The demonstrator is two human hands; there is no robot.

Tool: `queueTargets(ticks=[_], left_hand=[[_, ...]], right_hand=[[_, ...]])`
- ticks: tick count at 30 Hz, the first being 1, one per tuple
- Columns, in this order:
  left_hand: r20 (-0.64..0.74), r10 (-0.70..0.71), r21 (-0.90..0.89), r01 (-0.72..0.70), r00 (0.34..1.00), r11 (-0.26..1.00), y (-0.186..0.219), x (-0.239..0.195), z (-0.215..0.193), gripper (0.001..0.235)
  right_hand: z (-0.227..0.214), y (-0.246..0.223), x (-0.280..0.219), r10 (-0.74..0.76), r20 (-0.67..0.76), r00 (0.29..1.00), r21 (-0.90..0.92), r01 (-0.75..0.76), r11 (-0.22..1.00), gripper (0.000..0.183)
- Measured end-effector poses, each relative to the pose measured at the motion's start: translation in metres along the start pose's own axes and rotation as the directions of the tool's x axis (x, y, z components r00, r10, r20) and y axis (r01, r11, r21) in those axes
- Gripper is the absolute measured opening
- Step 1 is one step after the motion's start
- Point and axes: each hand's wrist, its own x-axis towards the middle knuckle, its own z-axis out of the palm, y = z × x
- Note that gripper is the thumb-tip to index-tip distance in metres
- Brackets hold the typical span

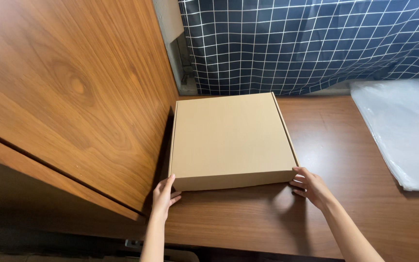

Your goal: The person unfolds a dark t-shirt on a wooden table, smooths it out, and then hangs it on a metal clothing rack. They then retrieve a cardboard box, open it to remove a plastic-wrapped item, and place the empty box back on a stack. Finally, they place the wrapped item into a larger plastic bag on the table.

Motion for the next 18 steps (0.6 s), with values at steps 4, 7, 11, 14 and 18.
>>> queueTargets(ticks=[4, 7, 11, 14, 18], left_hand=[[-0.051, 0.015, 0.097, -0.01, 0.999, 0.995, -0.001, -0.001, -0.002, 0.047], [-0.016, 0.055, 0.262, -0.049, 0.998, 0.964, 0.003, -0.01, -0.004, 0.071], [-0.045, 0.027, 0.406, -0.007, 0.999, 0.914, 0.006, -0.012, -0.009, 0.077], [-0.047, 0.008, 0.496, 0.016, 0.999, 0.868, 0.011, -0.015, -0.01, 0.079], [-0.018, -0.053, 0.622, 0.053, 0.998, 0.781, 0.035, -0.043, -0.005, 0.082]], right_hand=[[0.003, -0.004, -0.012, -0.005, 0.015, 1.0, -0.029, 0.006, 1.0, 0.036], [0.003, -0.004, -0.016, -0.057, 0.075, 0.996, 0.008, 0.057, 0.998, 0.067], [0.009, -0.014, -0.035, -0.056, 0.091, 0.994, -0.072, 0.063, 0.995, 0.068], [0.004, -0.011, -0.032, -0.062, 0.077, 0.995, -0.144, 0.073, 0.987, 0.07], [-0.001, -0.008, -0.03, -0.09, 0.032, 0.995, -0.289, 0.095, 0.953, 0.068]])
